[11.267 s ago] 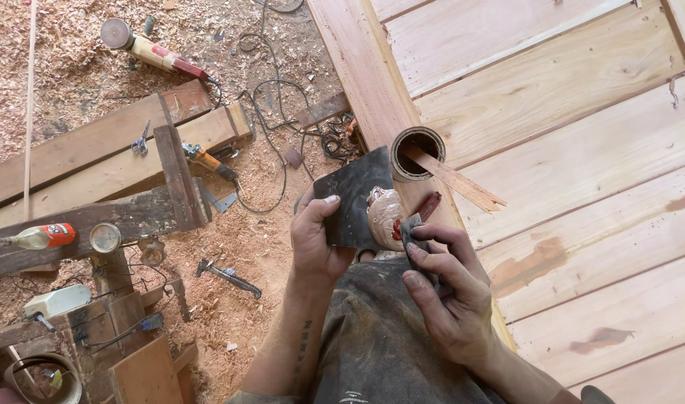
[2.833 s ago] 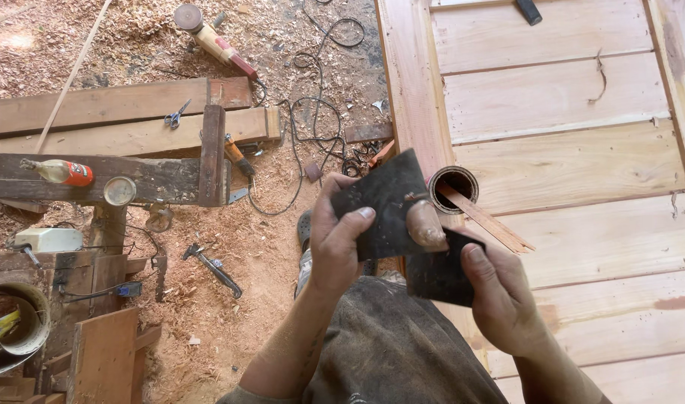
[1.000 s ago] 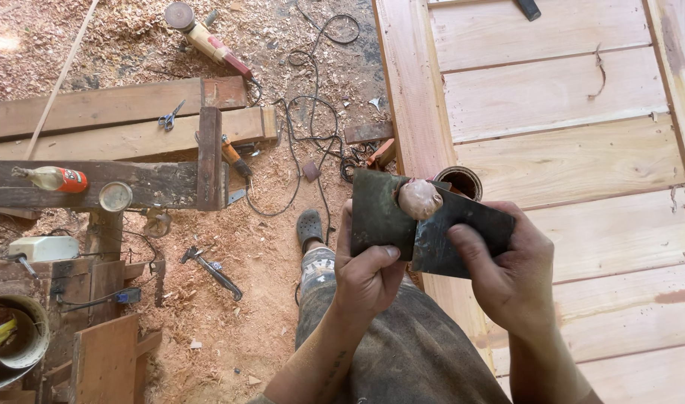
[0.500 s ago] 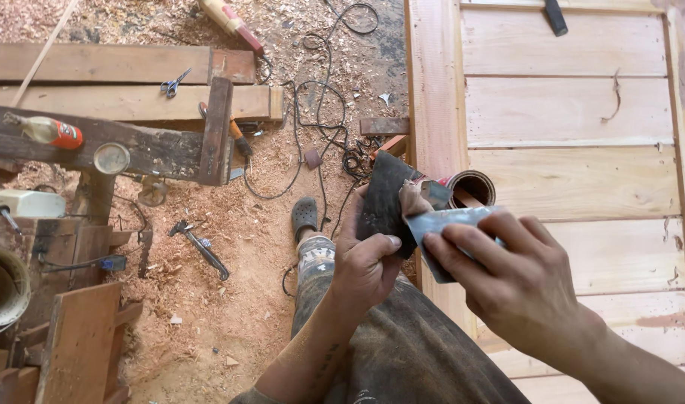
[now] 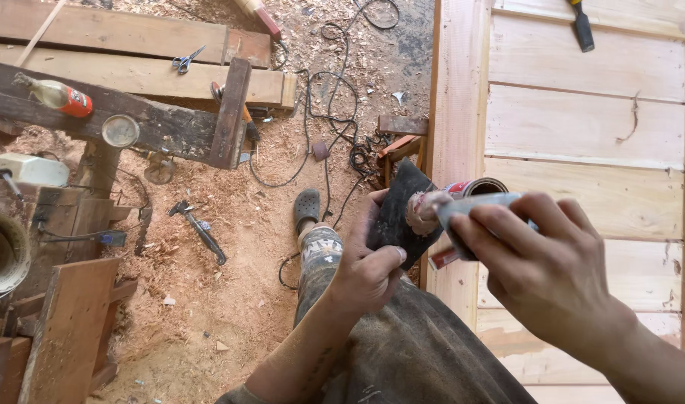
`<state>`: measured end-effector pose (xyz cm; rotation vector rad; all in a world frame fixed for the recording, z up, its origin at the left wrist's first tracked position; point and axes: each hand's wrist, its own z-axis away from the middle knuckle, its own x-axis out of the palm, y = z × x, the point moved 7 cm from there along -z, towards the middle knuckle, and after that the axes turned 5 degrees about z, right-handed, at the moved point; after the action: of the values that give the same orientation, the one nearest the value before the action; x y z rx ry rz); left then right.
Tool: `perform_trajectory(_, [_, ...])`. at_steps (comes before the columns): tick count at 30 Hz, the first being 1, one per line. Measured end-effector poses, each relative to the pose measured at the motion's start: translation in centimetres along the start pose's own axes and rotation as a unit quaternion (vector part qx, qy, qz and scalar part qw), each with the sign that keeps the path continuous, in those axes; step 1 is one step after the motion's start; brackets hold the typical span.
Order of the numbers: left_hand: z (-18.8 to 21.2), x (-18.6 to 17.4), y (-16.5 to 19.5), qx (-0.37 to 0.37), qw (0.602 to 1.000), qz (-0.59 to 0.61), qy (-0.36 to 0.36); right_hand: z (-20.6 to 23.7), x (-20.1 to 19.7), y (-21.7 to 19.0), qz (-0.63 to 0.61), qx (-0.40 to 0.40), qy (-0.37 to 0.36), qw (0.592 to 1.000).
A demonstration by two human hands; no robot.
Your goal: The person scoops wood filler from a can onto a metal putty knife using a wooden stick, then scrapes and mixes the filler on the knife. The person continues to blend the filler with the stick and knife, preparing it for application.
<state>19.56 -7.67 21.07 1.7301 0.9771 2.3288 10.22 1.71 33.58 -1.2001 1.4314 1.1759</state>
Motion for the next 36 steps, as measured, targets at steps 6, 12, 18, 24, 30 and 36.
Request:
perform_trajectory(6, [-0.1,-0.3,0.0,-0.022,0.994,0.102,-0.007,-1.3,-0.8,-2.1,-0.032,-0.08,0.026,0.996])
perform_trajectory(12, [0.4,0.3,2.8,0.099,0.986,-0.12,-0.063,-1.5,-1.3,-2.2,-0.044,-0.068,0.048,0.996])
perform_trajectory(18, [1.2,-1.7,0.8,0.004,1.0,-0.016,-0.002,-1.7,-0.8,-1.5,-0.023,-0.011,-0.004,1.0])
perform_trajectory(24, [1.9,-2.7,-0.3,-0.014,1.0,0.012,0.003,-1.2,-0.9,-2.7,-0.059,-0.081,0.001,0.995])
perform_trajectory(30, [2.2,-1.9,-0.4,-0.039,0.994,0.096,-0.034,-0.7,-1.9,-2.8,-0.098,-0.089,0.056,0.99])
perform_trajectory(36, [2.9,-0.5,1.8,0.137,0.952,-0.253,-0.105,-1.8,-2.4,-2.7,-0.01,-0.038,0.011,0.999])
